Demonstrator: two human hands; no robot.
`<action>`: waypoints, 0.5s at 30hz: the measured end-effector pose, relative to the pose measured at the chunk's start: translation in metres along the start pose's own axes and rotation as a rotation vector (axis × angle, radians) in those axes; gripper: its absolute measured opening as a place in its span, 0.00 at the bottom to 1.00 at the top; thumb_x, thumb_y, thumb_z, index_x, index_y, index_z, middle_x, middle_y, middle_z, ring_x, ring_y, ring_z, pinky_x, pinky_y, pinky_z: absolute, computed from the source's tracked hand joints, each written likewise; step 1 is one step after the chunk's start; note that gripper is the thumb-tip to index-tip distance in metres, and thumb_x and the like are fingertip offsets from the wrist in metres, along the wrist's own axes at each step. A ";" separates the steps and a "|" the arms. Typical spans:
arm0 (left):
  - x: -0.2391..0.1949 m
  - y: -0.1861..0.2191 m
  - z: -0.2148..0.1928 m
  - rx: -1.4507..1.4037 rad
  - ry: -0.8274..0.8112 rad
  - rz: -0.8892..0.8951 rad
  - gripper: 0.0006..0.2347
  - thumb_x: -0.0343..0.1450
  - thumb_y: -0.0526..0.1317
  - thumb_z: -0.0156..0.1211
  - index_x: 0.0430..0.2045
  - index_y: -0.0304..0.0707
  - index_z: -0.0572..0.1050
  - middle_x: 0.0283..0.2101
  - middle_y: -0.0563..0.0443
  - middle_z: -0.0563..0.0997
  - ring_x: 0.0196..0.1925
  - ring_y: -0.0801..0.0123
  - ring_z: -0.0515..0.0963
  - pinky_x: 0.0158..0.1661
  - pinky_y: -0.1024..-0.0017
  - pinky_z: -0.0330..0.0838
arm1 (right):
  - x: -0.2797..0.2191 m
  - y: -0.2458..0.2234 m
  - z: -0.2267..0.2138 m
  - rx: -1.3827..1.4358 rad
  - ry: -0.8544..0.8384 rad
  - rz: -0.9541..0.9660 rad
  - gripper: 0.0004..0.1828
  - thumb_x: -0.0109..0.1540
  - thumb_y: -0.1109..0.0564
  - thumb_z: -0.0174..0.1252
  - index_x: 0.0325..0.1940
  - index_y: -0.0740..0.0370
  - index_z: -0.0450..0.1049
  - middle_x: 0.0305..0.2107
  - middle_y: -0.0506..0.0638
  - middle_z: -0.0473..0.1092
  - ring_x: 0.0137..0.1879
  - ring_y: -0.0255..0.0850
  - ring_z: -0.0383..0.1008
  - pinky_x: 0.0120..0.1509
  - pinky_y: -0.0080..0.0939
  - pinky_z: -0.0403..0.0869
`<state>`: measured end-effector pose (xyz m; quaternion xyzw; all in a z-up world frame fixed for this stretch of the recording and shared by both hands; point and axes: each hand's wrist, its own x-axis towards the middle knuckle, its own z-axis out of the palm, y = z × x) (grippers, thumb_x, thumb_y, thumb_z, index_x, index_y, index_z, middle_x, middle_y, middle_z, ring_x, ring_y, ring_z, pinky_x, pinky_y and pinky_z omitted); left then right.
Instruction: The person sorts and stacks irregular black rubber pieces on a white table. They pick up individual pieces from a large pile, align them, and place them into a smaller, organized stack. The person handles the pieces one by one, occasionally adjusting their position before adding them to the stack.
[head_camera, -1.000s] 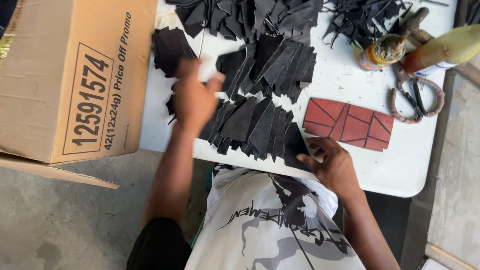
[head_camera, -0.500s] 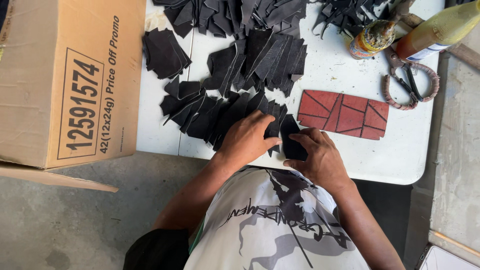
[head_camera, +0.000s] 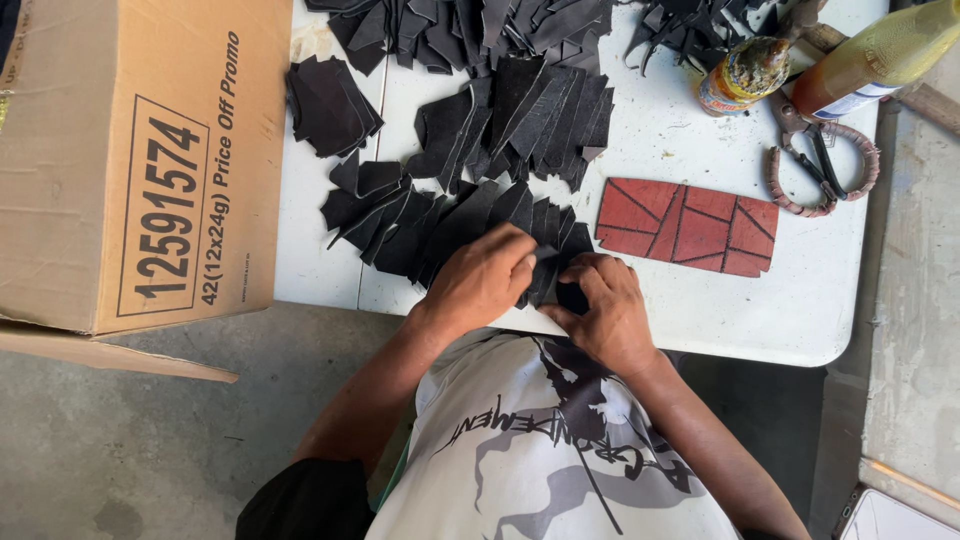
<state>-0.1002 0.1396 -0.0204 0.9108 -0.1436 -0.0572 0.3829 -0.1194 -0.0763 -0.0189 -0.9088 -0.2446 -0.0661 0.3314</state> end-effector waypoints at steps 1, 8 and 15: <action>0.002 -0.001 -0.001 -0.016 0.004 -0.052 0.08 0.78 0.40 0.54 0.44 0.33 0.74 0.46 0.43 0.81 0.45 0.51 0.83 0.47 0.58 0.78 | 0.000 -0.002 0.002 0.013 0.031 -0.013 0.28 0.50 0.52 0.75 0.49 0.59 0.73 0.48 0.54 0.72 0.55 0.51 0.72 0.60 0.51 0.70; 0.003 0.011 -0.004 -0.028 0.097 0.029 0.17 0.71 0.40 0.63 0.52 0.33 0.73 0.50 0.41 0.76 0.43 0.47 0.81 0.45 0.55 0.75 | -0.004 -0.003 0.001 0.086 0.015 -0.153 0.14 0.59 0.59 0.68 0.48 0.58 0.77 0.46 0.54 0.73 0.52 0.50 0.74 0.56 0.49 0.72; -0.003 0.015 0.010 0.202 0.070 0.040 0.25 0.61 0.37 0.72 0.53 0.37 0.75 0.59 0.46 0.69 0.48 0.53 0.79 0.53 0.56 0.74 | -0.025 0.059 -0.013 1.022 0.490 0.477 0.07 0.74 0.56 0.52 0.49 0.63 0.69 0.43 0.53 0.75 0.46 0.40 0.78 0.56 0.44 0.81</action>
